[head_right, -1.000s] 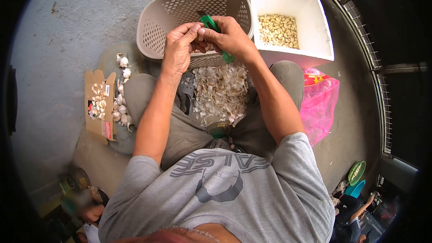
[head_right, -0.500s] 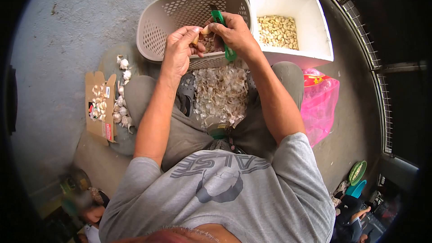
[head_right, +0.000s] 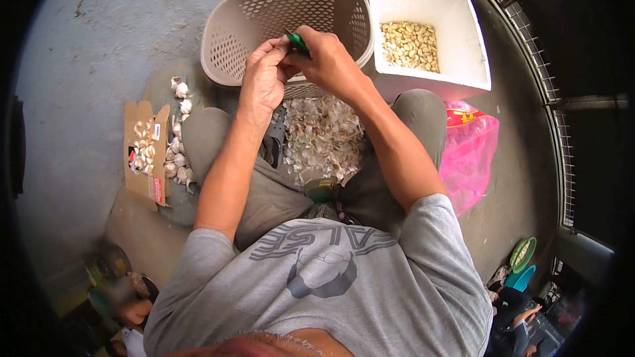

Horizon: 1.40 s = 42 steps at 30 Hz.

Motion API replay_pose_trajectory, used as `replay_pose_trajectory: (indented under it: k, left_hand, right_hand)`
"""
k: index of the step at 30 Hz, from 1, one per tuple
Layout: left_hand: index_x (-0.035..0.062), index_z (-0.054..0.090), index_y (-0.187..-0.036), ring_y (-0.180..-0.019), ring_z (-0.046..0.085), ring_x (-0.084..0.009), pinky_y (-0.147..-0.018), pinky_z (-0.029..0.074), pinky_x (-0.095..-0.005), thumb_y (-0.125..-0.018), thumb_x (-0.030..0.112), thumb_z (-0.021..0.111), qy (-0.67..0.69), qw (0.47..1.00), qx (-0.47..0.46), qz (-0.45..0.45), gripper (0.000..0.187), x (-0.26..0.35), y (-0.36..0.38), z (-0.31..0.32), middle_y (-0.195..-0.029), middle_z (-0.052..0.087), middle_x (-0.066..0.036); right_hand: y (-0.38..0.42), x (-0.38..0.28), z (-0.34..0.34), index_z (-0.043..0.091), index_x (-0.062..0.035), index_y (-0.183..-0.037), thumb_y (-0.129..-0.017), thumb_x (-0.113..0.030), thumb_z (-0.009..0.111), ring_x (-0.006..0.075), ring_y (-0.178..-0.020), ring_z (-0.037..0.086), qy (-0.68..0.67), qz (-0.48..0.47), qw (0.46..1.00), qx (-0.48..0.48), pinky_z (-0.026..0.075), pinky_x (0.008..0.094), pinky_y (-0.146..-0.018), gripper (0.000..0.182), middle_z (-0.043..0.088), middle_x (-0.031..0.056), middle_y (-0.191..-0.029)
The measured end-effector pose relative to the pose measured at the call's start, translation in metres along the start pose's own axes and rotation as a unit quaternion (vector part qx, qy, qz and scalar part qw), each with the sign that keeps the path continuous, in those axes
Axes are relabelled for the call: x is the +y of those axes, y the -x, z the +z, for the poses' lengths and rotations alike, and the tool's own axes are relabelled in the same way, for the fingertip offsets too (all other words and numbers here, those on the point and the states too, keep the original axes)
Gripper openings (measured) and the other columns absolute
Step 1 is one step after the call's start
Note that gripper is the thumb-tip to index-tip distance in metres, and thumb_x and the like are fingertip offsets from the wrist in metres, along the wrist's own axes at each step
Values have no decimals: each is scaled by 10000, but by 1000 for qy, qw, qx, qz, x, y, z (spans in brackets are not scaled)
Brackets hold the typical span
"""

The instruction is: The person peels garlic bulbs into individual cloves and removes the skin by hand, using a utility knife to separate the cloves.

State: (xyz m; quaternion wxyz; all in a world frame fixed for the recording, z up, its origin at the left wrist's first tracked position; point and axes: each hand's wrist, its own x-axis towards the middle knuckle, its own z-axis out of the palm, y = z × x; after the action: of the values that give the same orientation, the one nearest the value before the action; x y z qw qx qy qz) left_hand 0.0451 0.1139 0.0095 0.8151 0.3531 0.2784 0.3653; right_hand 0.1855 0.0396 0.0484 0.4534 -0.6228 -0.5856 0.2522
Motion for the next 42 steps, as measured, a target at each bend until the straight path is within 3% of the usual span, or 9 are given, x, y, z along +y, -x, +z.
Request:
replay_pose_trajectory:
  k: [4, 8, 14, 20, 26, 29, 32, 38, 42]
  left_hand:
    - [-17, 647, -1111, -909, 727, -251, -829, 638, -436, -1052, 180, 609, 11, 1000, -19, -11, 209, 4, 1, 5, -1036, 708, -127]
    - [-62, 639, -1166, -931, 735, -302, -858, 642, -474, -1064, 193, 583, -1, 999, -31, -35, 280, 5, 6, 8, -1042, 711, -169]
    - [-101, 628, -1210, -878, 748, -295, -818, 649, -437, -1077, 193, 551, -57, 996, -65, -7, 331, 11, 6, 9, -1049, 720, -194]
    - [-109, 644, -1173, -781, 752, -239, -725, 656, -358, -1079, 149, 511, -71, 994, -67, 40, 305, 8, 5, 12, -973, 730, -177]
    - [-111, 633, -1198, -770, 742, -232, -717, 636, -347, -1076, 163, 529, -108, 989, -79, 62, 317, 6, 2, 7, -970, 729, -166]
    - [-91, 645, -1178, -766, 742, -224, -720, 637, -339, -1074, 171, 541, -135, 985, -75, 80, 300, 5, 4, 8, -956, 730, -154]
    - [-80, 653, -1154, -761, 741, -220, -715, 639, -336, -1071, 159, 547, -133, 987, -33, 79, 274, 5, 4, 11, -952, 732, -150]
    - [-88, 651, -1141, -771, 741, -228, -721, 646, -357, -1066, 113, 539, -124, 986, -47, 101, 242, 1, 2, 9, -958, 733, -158]
    - [-95, 650, -1124, -789, 734, -243, -714, 649, -373, -1065, 99, 531, -73, 993, -24, 94, 235, 5, 5, 13, -968, 718, -169]
  right_hand:
    - [-6, 13, -4, 671, 32, -996, -918, -96, 761, 84, -778, 623, -143, 17, 990, -12, 538, 329, -707, 175, 721, 66, -807]
    - [-6, 18, -10, 694, 40, -980, -939, -95, 733, 77, -801, 635, -135, 53, 989, -26, 540, 309, -709, 147, 728, 64, -823]
    - [-5, 8, -18, 706, 43, -982, -939, -108, 736, 82, -704, 616, -99, 66, 993, -9, 510, 294, -619, 160, 695, 44, -773]
    - [-7, 23, -17, 666, -13, -900, -947, -131, 736, 66, -518, 528, -255, 108, 961, -15, 413, 247, -452, 145, 608, 4, -677]
    - [-7, 20, -18, 636, -29, -881, -954, -125, 727, 67, -533, 551, -328, 140, 934, -27, 431, 230, -455, 151, 593, -2, -681]
    - [-6, 21, -17, 624, -9, -888, -953, -113, 722, 85, -581, 534, -257, 137, 956, -25, 444, 268, -501, 157, 589, 26, -689]
    - [-5, 23, -5, 589, 16, -888, -953, -108, 712, 124, -631, 489, -23, -25, 997, 75, 444, 327, -558, 187, 568, 76, -685]
    - [-2, 8, -10, 547, 24, -886, -980, -112, 665, 146, -628, 472, 7, 2, 999, 39, 437, 360, -564, 203, 536, 113, -672]
    - [-2, 3, -6, 577, -2, -910, -1006, -110, 636, 95, -552, 508, -212, 97, 972, 27, 431, 303, -491, 156, 570, 51, -672]
